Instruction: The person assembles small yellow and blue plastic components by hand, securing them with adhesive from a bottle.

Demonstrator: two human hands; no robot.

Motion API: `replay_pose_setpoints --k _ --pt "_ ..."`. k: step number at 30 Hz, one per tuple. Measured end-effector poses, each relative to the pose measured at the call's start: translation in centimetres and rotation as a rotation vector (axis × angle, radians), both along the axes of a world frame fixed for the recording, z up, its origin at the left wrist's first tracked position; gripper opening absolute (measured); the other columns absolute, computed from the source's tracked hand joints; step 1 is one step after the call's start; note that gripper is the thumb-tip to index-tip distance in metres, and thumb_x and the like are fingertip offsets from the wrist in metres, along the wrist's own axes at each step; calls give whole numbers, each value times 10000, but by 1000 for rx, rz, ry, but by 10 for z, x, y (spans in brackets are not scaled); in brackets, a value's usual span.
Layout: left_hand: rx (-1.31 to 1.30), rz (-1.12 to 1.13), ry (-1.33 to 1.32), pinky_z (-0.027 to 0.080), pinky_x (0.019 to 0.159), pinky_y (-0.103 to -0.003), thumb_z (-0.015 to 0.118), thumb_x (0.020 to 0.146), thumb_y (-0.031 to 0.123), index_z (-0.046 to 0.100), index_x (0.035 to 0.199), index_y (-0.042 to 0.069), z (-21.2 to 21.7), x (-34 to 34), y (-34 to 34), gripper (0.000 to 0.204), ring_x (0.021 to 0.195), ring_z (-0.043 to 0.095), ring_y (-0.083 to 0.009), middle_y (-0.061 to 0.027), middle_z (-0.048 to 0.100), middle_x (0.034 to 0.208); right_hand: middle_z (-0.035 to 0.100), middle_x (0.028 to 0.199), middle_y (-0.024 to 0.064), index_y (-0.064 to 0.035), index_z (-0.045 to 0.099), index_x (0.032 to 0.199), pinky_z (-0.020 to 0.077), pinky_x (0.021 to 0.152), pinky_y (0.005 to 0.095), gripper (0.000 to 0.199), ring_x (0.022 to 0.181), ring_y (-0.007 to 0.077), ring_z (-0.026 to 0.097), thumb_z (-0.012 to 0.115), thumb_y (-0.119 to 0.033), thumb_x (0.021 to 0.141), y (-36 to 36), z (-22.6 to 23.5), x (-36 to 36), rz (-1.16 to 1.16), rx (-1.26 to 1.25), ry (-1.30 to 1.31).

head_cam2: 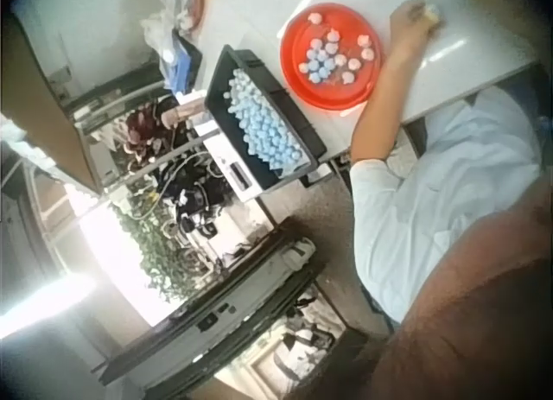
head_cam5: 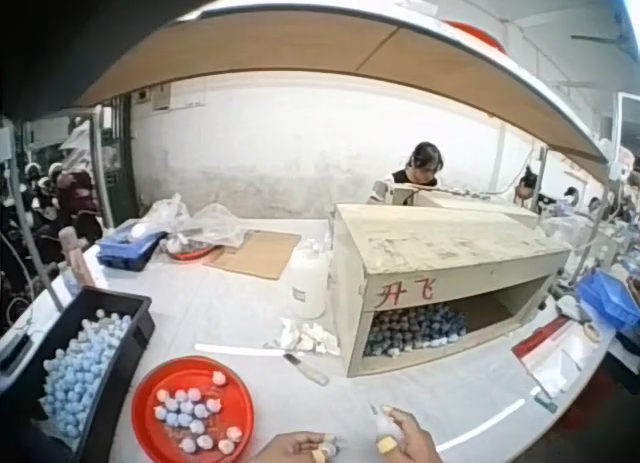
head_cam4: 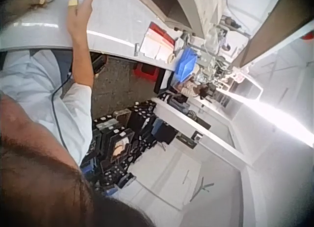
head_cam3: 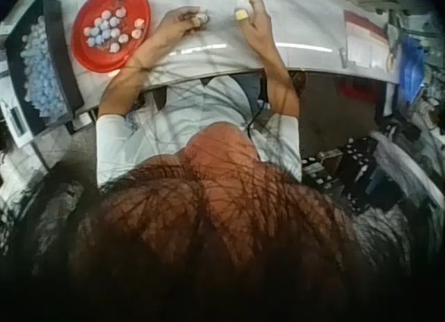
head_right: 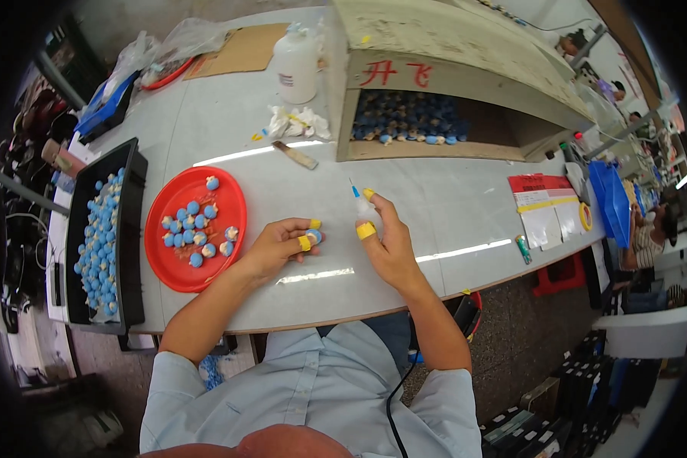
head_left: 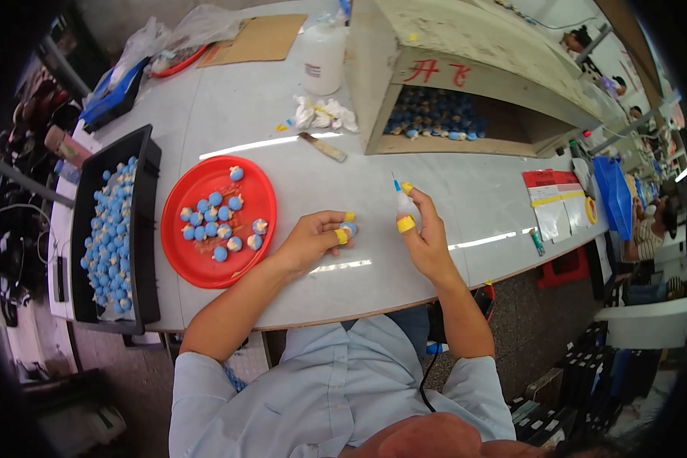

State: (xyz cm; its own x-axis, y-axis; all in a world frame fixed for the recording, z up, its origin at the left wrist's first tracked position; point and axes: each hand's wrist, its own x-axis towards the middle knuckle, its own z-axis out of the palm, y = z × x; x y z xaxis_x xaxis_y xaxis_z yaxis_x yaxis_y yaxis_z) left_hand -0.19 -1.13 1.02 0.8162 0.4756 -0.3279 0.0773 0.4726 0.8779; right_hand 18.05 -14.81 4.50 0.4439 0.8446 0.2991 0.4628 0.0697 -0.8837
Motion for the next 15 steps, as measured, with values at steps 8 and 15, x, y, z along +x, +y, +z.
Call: replay_pose_setpoints --k 8,15 --pt "-29 -131 23 509 635 -200 665 858 60 540 1192 -55 6 -7 5 374 864 664 -141 -104 664 1003 635 833 109 19 577 1025 459 596 262 280 665 137 576 710 -23 782 -6 -24 -29 92 142 -50" --pt "-25 -237 -3 497 632 -216 659 846 76 548 1173 -64 -2 -9 8 373 845 674 -143 -112 661 1009 621 792 123 25 582 979 454 567 280 229 616 186 567 676 -4 772 -14 -33 -29 77 317 -127"
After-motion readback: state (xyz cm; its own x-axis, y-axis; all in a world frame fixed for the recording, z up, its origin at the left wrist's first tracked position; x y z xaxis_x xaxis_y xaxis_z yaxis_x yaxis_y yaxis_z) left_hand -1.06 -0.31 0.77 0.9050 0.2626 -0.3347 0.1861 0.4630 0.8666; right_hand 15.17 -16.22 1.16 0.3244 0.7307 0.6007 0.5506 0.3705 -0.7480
